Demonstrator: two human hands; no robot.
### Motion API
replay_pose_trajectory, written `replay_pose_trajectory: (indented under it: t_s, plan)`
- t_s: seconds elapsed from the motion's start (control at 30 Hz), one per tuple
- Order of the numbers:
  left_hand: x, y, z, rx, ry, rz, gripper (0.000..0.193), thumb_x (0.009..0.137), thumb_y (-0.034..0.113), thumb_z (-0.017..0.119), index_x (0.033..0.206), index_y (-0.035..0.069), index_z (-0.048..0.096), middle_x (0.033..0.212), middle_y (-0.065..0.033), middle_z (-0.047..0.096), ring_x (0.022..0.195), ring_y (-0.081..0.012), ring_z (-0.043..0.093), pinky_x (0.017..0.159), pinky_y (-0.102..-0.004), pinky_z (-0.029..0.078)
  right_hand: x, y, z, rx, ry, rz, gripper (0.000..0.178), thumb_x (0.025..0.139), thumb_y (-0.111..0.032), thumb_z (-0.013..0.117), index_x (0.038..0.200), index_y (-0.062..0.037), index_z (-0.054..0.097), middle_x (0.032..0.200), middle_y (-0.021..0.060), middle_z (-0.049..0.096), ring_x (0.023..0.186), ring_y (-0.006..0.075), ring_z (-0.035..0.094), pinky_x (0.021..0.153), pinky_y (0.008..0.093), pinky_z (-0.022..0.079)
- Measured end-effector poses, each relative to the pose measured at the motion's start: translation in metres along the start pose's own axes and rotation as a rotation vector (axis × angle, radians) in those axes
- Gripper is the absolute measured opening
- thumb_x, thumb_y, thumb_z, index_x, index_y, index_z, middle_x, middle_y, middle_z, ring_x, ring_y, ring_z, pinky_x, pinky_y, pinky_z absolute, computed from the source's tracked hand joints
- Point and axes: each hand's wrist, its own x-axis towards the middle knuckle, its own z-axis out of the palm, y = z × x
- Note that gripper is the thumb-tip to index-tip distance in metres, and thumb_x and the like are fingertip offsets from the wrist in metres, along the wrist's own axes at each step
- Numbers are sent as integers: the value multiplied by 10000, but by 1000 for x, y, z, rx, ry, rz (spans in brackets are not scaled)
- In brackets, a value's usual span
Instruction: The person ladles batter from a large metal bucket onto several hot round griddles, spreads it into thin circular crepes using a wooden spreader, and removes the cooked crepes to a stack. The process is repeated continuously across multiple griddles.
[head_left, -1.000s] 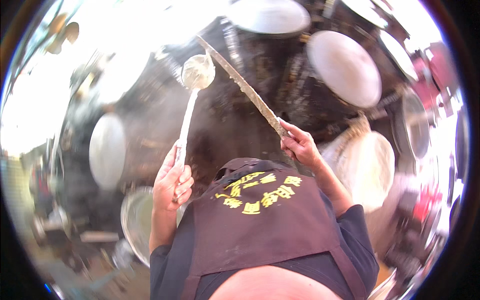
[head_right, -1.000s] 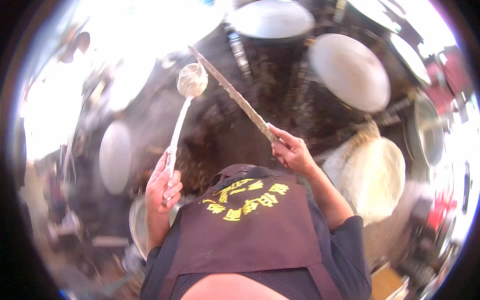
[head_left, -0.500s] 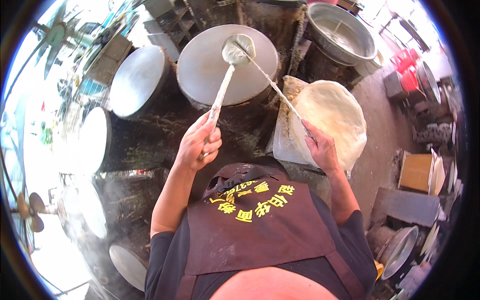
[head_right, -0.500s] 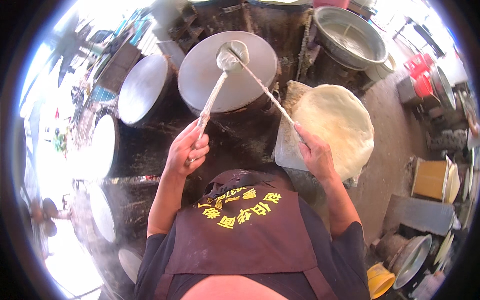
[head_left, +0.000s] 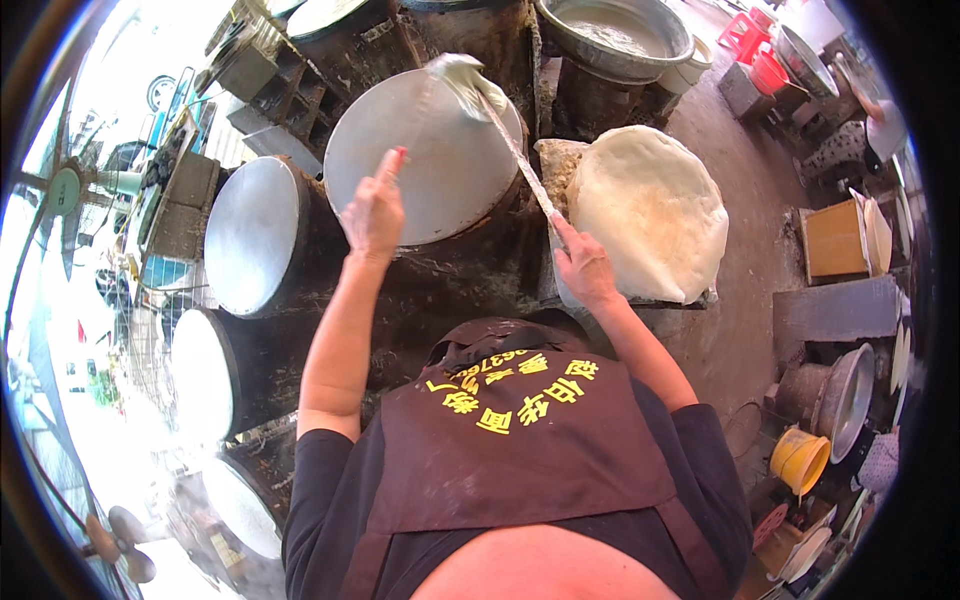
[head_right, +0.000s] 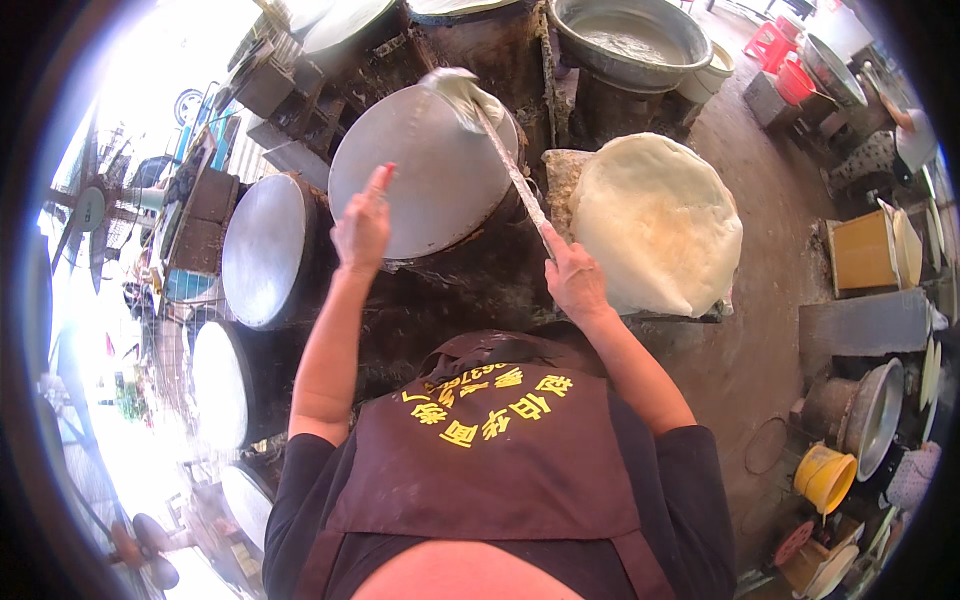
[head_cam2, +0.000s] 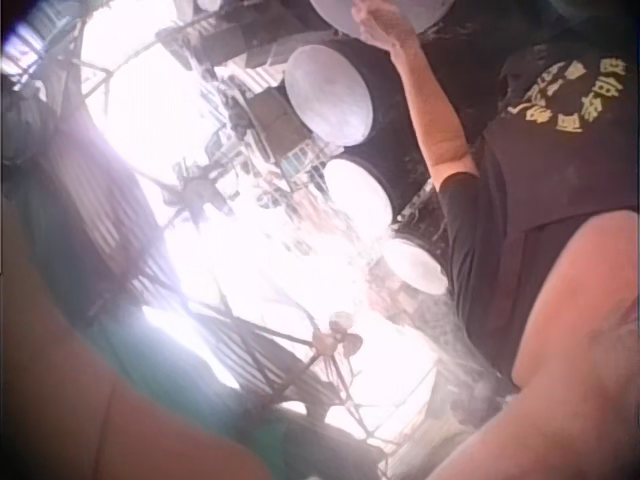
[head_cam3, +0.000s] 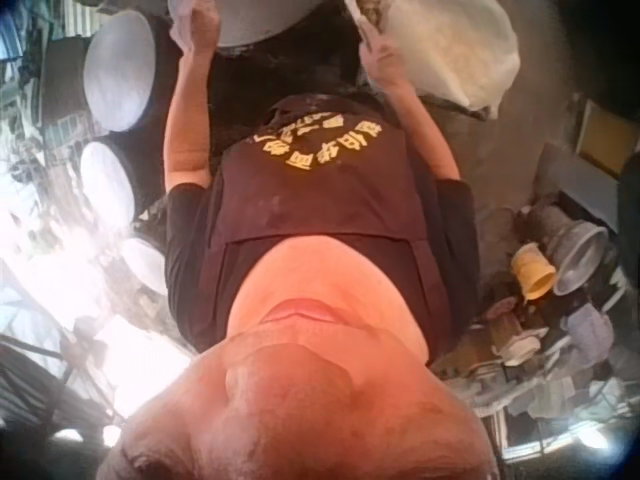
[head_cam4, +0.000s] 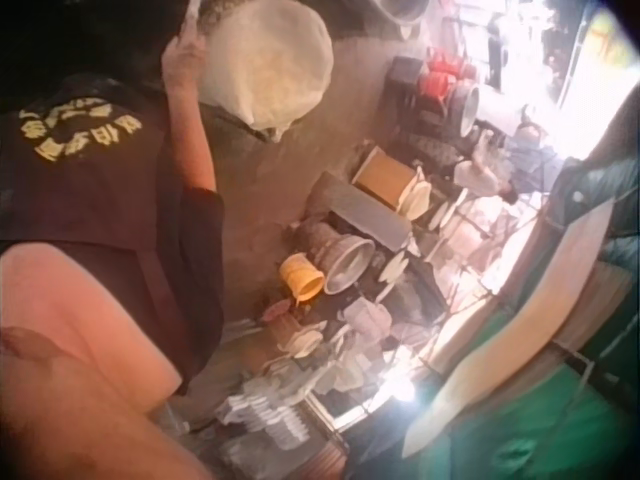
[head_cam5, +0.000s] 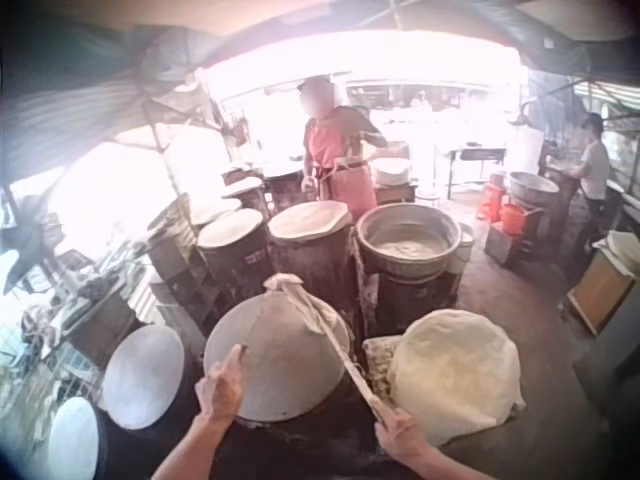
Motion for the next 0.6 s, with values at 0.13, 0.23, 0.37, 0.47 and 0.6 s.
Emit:
replay_pose_trajectory:
  t_s: [0.13, 0.23, 0.37, 0.47, 0.6]
  plan:
    - [32, -55, -27, -101, 243, -112, 625, 868, 122, 597, 1428, 293, 379, 845, -117, 631, 815, -322, 661, 718, -464, 525, -2, -4, 35, 175, 108, -48, 580, 810, -106, 605, 1370, -160, 463, 857, 210, 614, 793, 387, 611, 743, 464, 491]
    - [30, -87, -47, -658, 308, -18, 562, 901, 128, 582, 1424, 134, 375, 762, -77, 575, 594, -176, 586, 503, -316, 469, -12, -25, 35, 381, 91, 3, 553, 819, -94, 604, 1355, -94, 470, 978, 230, 640, 858, 348, 643, 795, 415, 498]
    - [-27, -65, -117, -1541, -96, -435, 449, 981, 125, 474, 1407, 38, 361, 686, 4, 418, 420, -24, 341, 330, -163, 247, 5, -45, 44, 490, 113, 201, 527, 820, -85, 594, 1335, -63, 485, 1157, 211, 623, 1026, 308, 640, 892, 354, 485]
    - [-55, -71, -128, -1926, -252, -483, 430, 1007, 120, 406, 1423, 41, 330, 670, 10, 381, 422, -28, 328, 329, -167, 271, 35, -49, 92, 496, 239, 85, 526, 810, -90, 594, 1326, -59, 493, 1153, 227, 619, 1059, 320, 623, 918, 351, 475]
    - [-103, -89, -155, -2193, -328, -453, 461, 1020, 136, 372, 1452, 22, 258, 661, 8, 348, 413, -25, 301, 315, -162, 251, 52, -75, 80, 455, 158, 109, 531, 798, -91, 603, 1322, -79, 519, 956, 149, 675, 759, 162, 611, 776, 295, 497]
